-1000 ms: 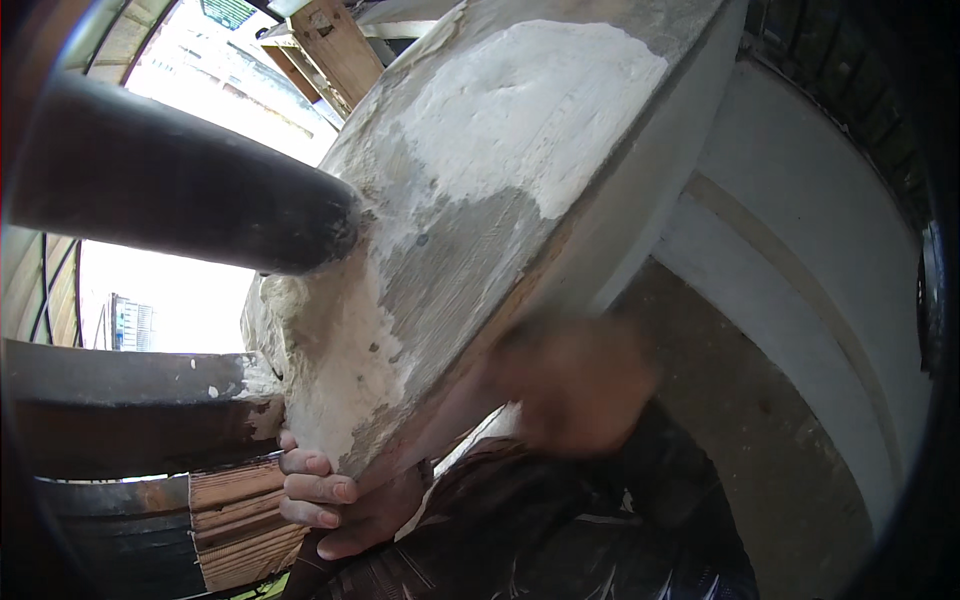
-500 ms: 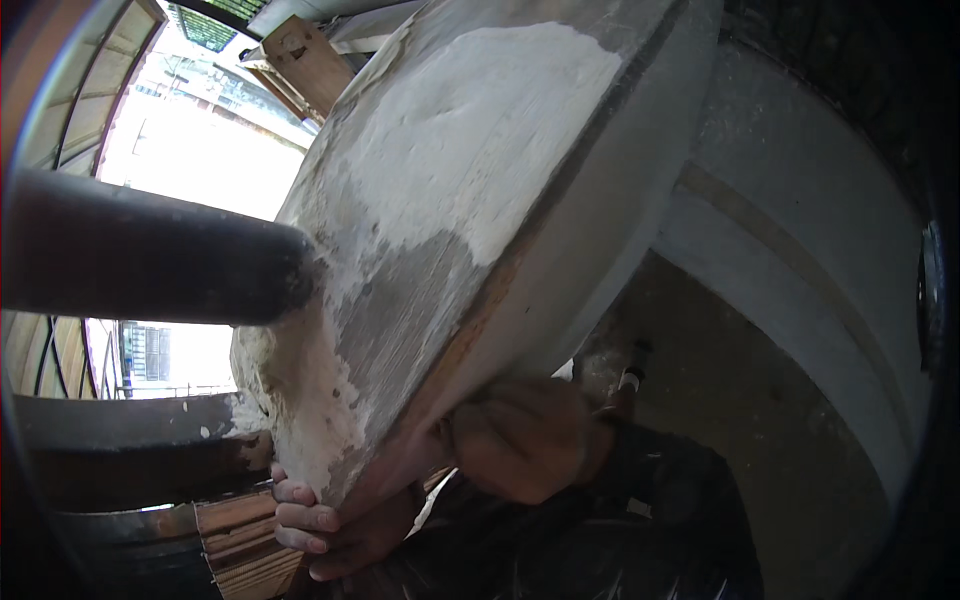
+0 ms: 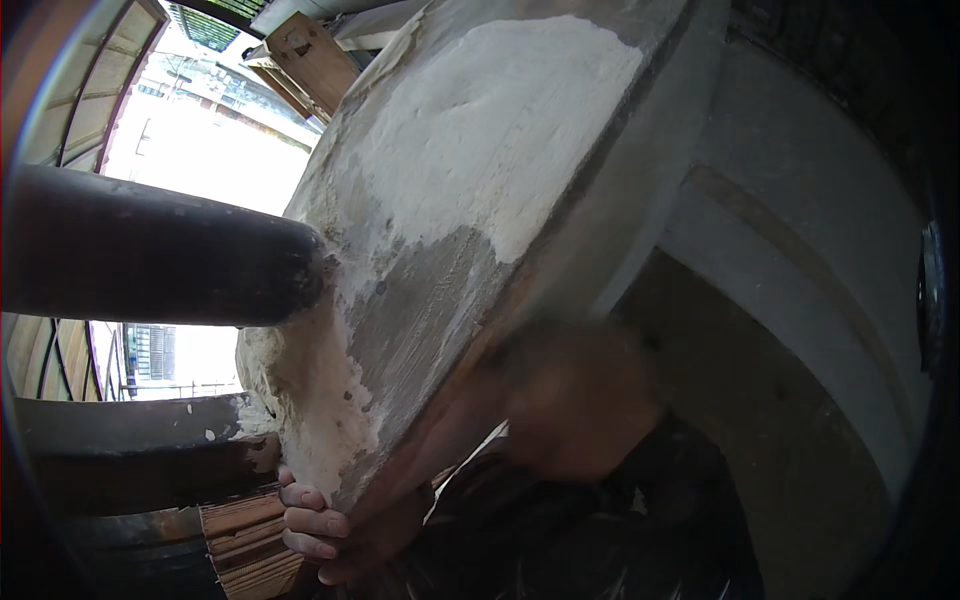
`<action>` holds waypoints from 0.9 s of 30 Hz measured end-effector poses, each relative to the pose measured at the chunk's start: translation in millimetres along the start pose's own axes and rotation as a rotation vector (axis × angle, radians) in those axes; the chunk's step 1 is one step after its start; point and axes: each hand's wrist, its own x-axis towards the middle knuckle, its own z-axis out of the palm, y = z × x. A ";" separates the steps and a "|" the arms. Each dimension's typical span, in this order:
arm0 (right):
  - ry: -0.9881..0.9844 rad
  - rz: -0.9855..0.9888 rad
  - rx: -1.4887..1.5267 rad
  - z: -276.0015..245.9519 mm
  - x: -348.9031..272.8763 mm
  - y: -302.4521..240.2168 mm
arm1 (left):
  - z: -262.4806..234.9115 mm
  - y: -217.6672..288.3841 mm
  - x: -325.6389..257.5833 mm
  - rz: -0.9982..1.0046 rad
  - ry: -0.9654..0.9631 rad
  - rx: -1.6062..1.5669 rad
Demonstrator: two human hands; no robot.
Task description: Sand the corner of a plastered wall using sandpaper.
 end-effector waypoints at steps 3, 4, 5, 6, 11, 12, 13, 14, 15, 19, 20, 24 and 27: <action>-0.397 -0.144 0.190 -9.2 -24.2 -16.5 | 7.5 -12.7 -6.6 -0.001 -0.028 -0.059; -0.355 -0.114 0.203 -1.5 -25.4 -13.0 | -6.9 -9.6 -8.0 0.008 -0.041 -0.036; -0.323 -0.086 0.175 -4.5 -21.6 -5.3 | -15.8 -5.5 -13.9 -0.043 -0.032 -0.060; -0.291 -0.057 0.148 -7.8 -17.5 2.3 | -22.4 -1.8 -17.4 -0.093 -0.024 -0.085; -0.248 -0.138 0.286 -4.4 -14.5 -1.1 | -17.0 -3.8 -10.7 -0.106 -0.105 -0.106; -0.246 -0.135 0.291 -2.7 -6.9 5.7 | -14.0 -5.1 -9.3 -0.108 -0.115 -0.080; -0.150 -0.015 0.159 -11.7 16.2 14.7 | -5.1 -2.0 -4.8 -0.115 -0.111 -0.097; -0.051 0.106 0.046 -14.2 25.2 20.8 | 0.5 -1.2 -3.1 -0.106 -0.109 -0.121; -0.050 0.110 0.045 -16.5 22.0 20.2 | 6.4 -0.7 -1.1 -0.096 -0.106 -0.145; -0.142 -0.081 0.239 -0.8 -7.3 17.4 | 11.7 -8.9 -2.0 -0.052 -0.097 -0.201; -0.167 -0.123 0.295 5.8 -14.6 17.4 | 4.8 -8.9 -6.8 -0.066 -0.067 -0.151; -0.270 0.285 0.492 -11.9 -1.1 29.2 | 4.4 3.1 -0.5 -0.094 -0.060 -0.122; -0.226 -0.200 0.258 -9.8 -18.0 7.5 | 7.5 -14.0 -4.5 -0.019 -0.180 -0.137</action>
